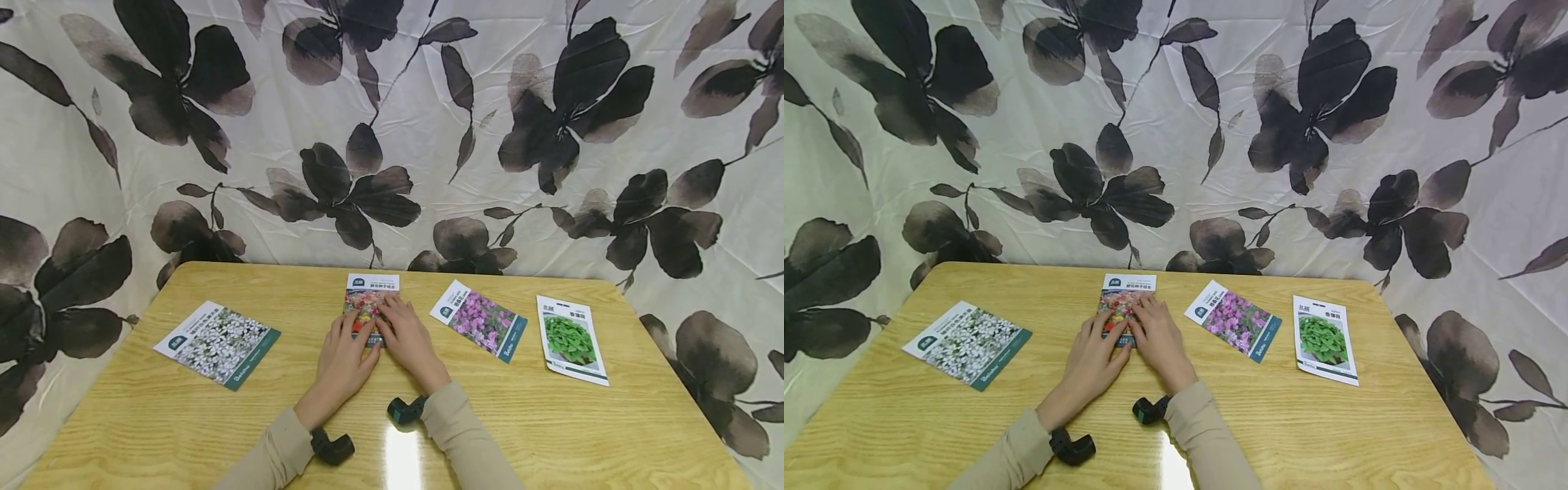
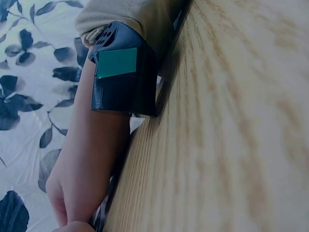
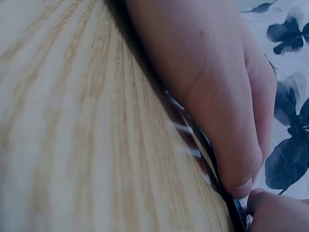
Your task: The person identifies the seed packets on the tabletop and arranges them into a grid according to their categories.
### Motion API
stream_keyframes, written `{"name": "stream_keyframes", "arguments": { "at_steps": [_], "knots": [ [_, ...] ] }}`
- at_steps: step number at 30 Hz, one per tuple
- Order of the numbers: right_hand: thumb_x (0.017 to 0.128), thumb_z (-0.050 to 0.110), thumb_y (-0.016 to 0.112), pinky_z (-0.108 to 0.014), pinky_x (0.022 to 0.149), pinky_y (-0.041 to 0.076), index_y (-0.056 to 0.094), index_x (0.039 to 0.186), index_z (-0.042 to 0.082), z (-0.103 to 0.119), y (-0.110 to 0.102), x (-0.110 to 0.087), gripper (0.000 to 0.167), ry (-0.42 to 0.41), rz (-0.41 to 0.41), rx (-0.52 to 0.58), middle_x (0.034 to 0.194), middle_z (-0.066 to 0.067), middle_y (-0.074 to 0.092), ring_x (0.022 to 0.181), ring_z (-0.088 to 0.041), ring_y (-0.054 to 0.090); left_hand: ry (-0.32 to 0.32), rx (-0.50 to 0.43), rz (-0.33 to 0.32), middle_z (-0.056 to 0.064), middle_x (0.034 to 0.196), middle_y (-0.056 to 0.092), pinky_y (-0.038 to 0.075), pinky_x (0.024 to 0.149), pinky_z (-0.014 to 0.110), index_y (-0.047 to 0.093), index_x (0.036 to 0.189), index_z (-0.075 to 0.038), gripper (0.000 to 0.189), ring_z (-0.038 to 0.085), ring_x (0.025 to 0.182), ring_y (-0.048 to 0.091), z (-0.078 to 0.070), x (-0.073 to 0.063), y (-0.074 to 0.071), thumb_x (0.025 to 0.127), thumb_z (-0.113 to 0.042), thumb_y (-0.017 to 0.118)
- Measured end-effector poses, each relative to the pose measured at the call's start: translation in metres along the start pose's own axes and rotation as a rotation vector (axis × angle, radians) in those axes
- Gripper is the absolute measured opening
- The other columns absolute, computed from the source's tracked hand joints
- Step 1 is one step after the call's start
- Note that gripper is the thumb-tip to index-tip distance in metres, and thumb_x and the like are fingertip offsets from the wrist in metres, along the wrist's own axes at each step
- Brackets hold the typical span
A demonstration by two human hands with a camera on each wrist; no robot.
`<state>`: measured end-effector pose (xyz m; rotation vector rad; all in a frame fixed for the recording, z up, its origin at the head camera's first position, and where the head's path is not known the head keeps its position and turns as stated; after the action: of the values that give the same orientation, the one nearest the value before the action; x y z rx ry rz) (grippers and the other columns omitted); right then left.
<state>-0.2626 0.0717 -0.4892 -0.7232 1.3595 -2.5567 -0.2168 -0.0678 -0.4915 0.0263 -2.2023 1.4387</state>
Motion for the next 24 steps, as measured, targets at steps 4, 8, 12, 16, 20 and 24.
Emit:
{"name": "stream_keyframes", "arguments": {
  "at_steps": [4, 8, 12, 16, 20, 24],
  "knots": [
    [0.102, 0.021, 0.056, -0.05, 0.116, 0.025, 0.062, 0.134, 0.002, 0.001, 0.0, 0.0, 0.038, -0.001, -0.031, 0.025, 0.146, -0.017, 0.049, 0.141, -0.031, 0.039, 0.0, -0.021, 0.011, 0.026, 0.142, 0.043, 0.038, 0.101, 0.056, 0.062, 0.135, -0.007, 0.047, 0.044, 0.132, 0.036, 0.0, 0.0, 0.0, 0.095, -0.032, 0.065],
    [0.101, 0.019, 0.057, -0.048, 0.115, 0.028, 0.065, 0.128, 0.0, 0.002, -0.002, -0.002, 0.034, -0.018, -0.082, 0.048, 0.143, -0.018, 0.053, 0.137, -0.032, 0.044, 0.004, -0.032, 0.016, 0.027, 0.143, 0.041, 0.037, 0.101, 0.058, 0.06, 0.136, -0.006, 0.048, 0.046, 0.133, 0.034, 0.0, -0.001, 0.001, 0.096, -0.032, 0.065],
    [0.099, 0.013, 0.058, -0.046, 0.111, 0.036, 0.069, 0.121, -0.001, 0.004, -0.006, -0.004, 0.028, -0.076, -0.186, 0.077, 0.135, -0.018, 0.06, 0.129, -0.032, 0.054, 0.003, -0.046, 0.018, 0.028, 0.144, 0.04, 0.036, 0.102, 0.059, 0.06, 0.135, -0.006, 0.046, 0.047, 0.134, 0.032, 0.0, -0.003, 0.002, 0.096, -0.031, 0.064],
    [0.096, 0.007, 0.059, -0.044, 0.097, 0.049, 0.073, 0.113, 0.0, 0.004, -0.011, -0.006, 0.023, -0.16, -0.317, 0.077, 0.118, -0.016, 0.069, 0.113, -0.03, 0.064, 0.006, -0.048, 0.021, 0.028, 0.144, 0.04, 0.035, 0.102, 0.06, 0.061, 0.134, -0.01, 0.043, 0.048, 0.134, 0.033, 0.0, -0.003, 0.002, 0.097, -0.031, 0.063],
    [0.095, 0.007, 0.059, -0.041, 0.089, 0.054, 0.074, 0.111, 0.002, 0.0, -0.018, -0.01, 0.022, -0.196, -0.379, 0.055, 0.108, -0.012, 0.073, 0.102, -0.026, 0.068, 0.012, -0.05, 0.023, 0.028, 0.144, 0.039, 0.035, 0.102, 0.06, 0.062, 0.134, -0.012, 0.041, 0.048, 0.134, 0.033, 0.0, -0.003, 0.002, 0.098, -0.031, 0.062],
    [0.095, 0.006, 0.059, -0.04, 0.087, 0.054, 0.074, 0.11, 0.001, -0.007, -0.025, -0.014, 0.022, -0.225, -0.422, 0.054, 0.105, -0.01, 0.073, 0.098, -0.025, 0.069, 0.015, -0.05, 0.023, 0.029, 0.144, 0.039, 0.035, 0.102, 0.061, 0.062, 0.134, -0.012, 0.041, 0.049, 0.134, 0.032, 0.0, -0.002, 0.002, 0.098, -0.031, 0.062]
  ]
}}
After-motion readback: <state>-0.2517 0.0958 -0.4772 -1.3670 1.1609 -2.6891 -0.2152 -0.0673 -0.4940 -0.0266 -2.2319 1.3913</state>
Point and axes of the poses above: each hand's wrist, its own x-axis towards the middle knuckle, its own y-axis out of the palm, z = x × y, the point moved 3 cm from there along x, towards the middle knuckle
